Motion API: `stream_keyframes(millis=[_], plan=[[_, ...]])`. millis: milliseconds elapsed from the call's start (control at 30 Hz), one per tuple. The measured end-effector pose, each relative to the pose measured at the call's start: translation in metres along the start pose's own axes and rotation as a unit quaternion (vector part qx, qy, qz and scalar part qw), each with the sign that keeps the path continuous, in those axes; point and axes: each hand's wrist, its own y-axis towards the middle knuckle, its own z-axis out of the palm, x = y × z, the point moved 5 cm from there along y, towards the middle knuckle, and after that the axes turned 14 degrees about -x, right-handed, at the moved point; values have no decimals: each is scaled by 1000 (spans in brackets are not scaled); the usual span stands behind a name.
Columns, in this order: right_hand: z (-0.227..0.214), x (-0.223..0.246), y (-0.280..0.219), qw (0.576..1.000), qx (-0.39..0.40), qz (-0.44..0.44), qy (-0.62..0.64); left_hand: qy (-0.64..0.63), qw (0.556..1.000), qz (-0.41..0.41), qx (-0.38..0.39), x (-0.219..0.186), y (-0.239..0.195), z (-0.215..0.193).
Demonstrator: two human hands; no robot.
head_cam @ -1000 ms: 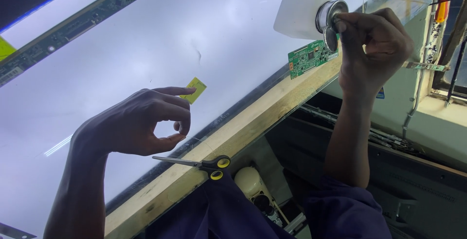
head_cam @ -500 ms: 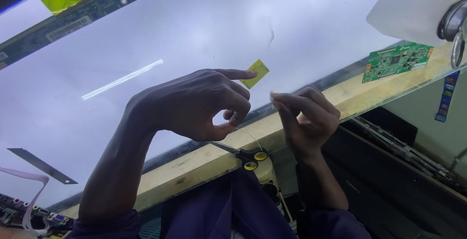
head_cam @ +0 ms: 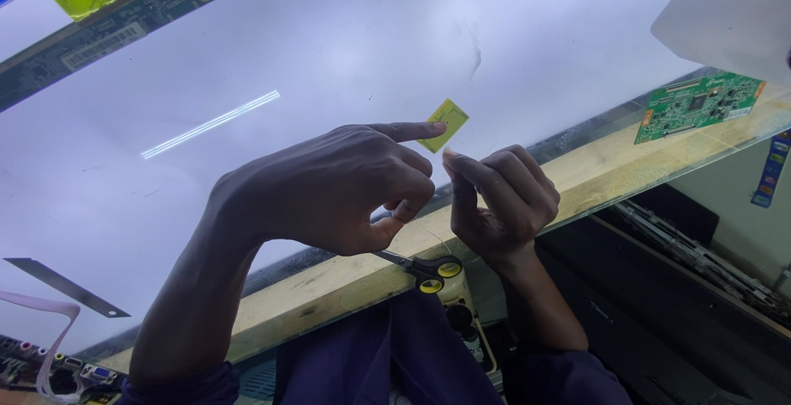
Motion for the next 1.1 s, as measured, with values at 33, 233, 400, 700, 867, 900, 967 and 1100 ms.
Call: stream_keyframes(millis=[33, 233, 400, 700, 867, 900, 967, 1100], plan=[[0, -2, 0, 1000, -2, 2, 0, 1, 1000, -1, 2, 0, 1, 0], [1, -1, -1, 1000, 24, -2, -11, -15, 1000, -8, -5, 1, 3, 0], [3, -5, 1, 1000, 17, 15, 9, -6, 1000, -14, 0, 2, 3, 0], [4, -7, 2, 1000, 10, 26, 2, 2, 1000, -11, -1, 1, 6, -1], [0, -7, 2, 999, -11, 33, -8, 8, 1000, -15, 2, 1, 7, -1], [0, -7, 2, 999, -19, 33, 9, 9, 1000, -11, -2, 1, 7, -1], [2, -6, 3, 999, -10, 38, -7, 3, 1000, -19, -2, 1, 6, -1], [-9, -13, 3, 991, -58, 111, -56, 16, 999, -32, 15, 2, 8, 1]])
